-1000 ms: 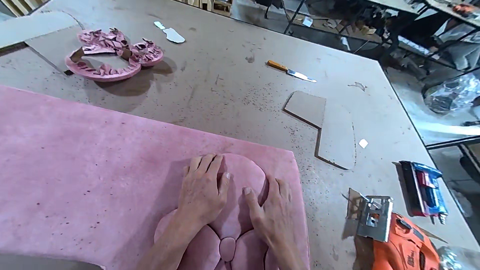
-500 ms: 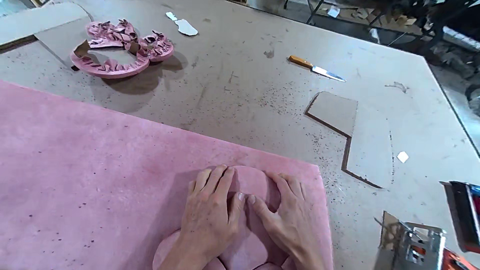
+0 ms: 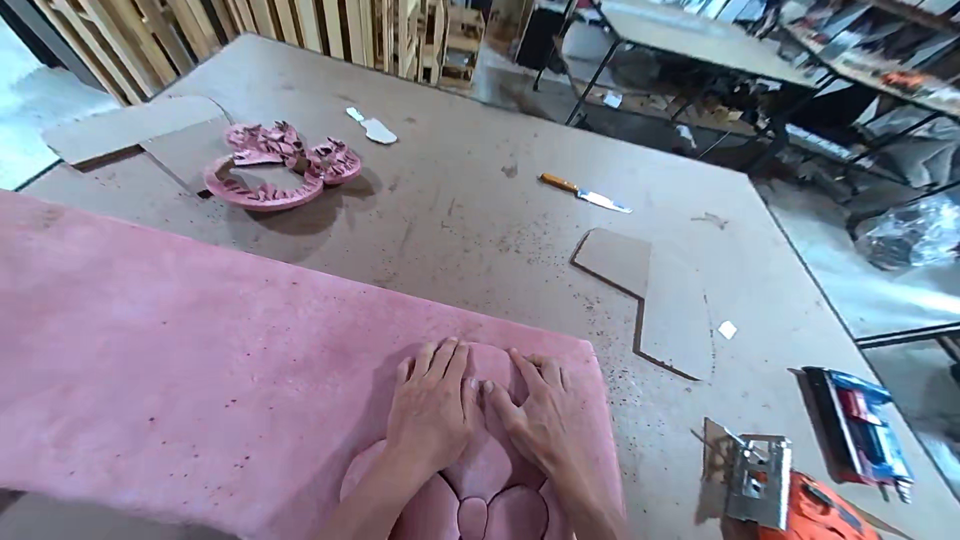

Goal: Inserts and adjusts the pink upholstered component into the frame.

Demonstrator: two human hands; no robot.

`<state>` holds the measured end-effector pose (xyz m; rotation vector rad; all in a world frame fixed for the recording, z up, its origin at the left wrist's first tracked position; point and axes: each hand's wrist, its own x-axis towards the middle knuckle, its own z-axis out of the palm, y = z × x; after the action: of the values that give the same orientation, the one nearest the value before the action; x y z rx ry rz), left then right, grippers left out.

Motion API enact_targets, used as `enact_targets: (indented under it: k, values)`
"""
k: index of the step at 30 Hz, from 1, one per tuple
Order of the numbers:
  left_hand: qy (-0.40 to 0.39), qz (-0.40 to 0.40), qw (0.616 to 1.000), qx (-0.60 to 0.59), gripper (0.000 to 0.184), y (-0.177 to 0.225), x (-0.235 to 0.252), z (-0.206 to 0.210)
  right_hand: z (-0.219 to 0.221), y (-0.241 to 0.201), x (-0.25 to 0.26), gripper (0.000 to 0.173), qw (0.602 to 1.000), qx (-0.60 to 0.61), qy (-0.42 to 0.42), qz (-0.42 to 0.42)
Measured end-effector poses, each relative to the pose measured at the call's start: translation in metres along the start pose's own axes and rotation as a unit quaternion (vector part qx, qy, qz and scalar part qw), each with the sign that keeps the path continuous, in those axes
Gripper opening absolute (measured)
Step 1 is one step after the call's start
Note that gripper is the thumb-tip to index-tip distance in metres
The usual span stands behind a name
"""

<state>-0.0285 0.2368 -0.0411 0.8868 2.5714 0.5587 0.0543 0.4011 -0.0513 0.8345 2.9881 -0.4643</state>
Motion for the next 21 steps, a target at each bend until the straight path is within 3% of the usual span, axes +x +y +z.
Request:
enact_targets:
  k: [6,14,21]
  values:
    - [-0.056,0.027,0.998,-0.021,0.058,0.003,-0.011,-0.010,-0.006,-0.006,-0.008,0.077,0.999,-0.003,-0.041,0.015]
    - [0.040,0.060,0.997,0.021,0.056,0.008,-0.032,-0.003,-0.008,-0.010,-0.028,0.068,0.999,-0.031,-0.013,0.026]
    - [0.061,0.069,0.993,0.077,0.059,0.013,-0.043,-0.005,-0.020,-0.013,-0.050,0.065,1.000,-0.022,0.022,0.005]
